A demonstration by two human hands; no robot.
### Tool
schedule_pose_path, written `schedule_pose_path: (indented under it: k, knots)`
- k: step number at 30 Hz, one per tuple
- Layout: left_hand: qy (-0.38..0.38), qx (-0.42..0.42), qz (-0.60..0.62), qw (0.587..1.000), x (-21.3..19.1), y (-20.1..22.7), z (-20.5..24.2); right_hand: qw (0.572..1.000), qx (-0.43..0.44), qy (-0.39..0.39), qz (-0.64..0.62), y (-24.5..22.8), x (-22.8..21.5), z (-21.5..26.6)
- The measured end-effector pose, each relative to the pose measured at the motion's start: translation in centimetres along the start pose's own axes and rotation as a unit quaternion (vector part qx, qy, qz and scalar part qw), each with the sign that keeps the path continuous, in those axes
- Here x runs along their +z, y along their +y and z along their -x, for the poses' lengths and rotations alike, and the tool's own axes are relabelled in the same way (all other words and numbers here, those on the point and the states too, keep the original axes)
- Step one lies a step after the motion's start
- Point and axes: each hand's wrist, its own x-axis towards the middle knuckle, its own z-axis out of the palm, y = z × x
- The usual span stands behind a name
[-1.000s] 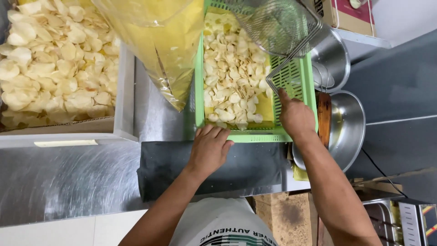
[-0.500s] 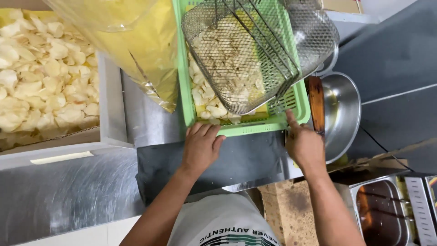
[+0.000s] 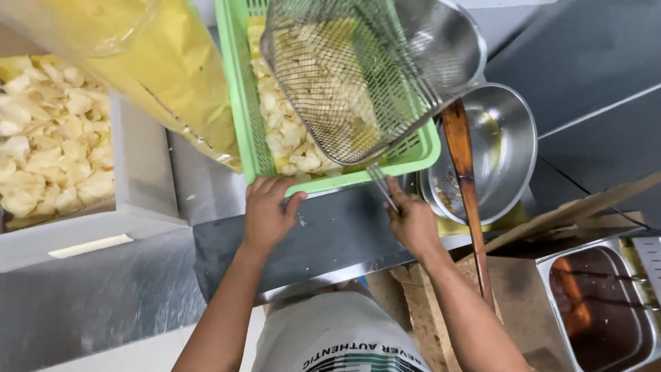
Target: Sorting sliced raw chips in baskets and frying them in a deep fryer using a wooden paddle and a metal strainer.
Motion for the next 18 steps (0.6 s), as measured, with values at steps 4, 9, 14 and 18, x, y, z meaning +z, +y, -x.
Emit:
schedule_pose_path:
  k: [4, 9, 14, 18]
  knots:
    - [-0.013, -0.019, 0.013, 1.000, -0.9, 0.7, -0.6, 0.981, 0.005, -0.022, -0.195, -3.6, -3.4, 0.5]
    - [-0.037, -0.045, 0.020, 0.998, -1.6, 1.1, -0.6, 0.957, 0.023, 0.040, -0.285, 1.7, -7.6, 2.1]
    - [-0.066, -0.017, 0.035, 0.997, -2.3, 1.2, -0.4, 0.833, 0.157, 0.183, -0.498, 7.0, -17.5, 6.8]
    - [-0.090, -0.049, -0.066, 0.993, -2.1, -2.0, 1.6, 0.671, 0.149, 0.238, -0.686, 13.9, -23.2, 13.8]
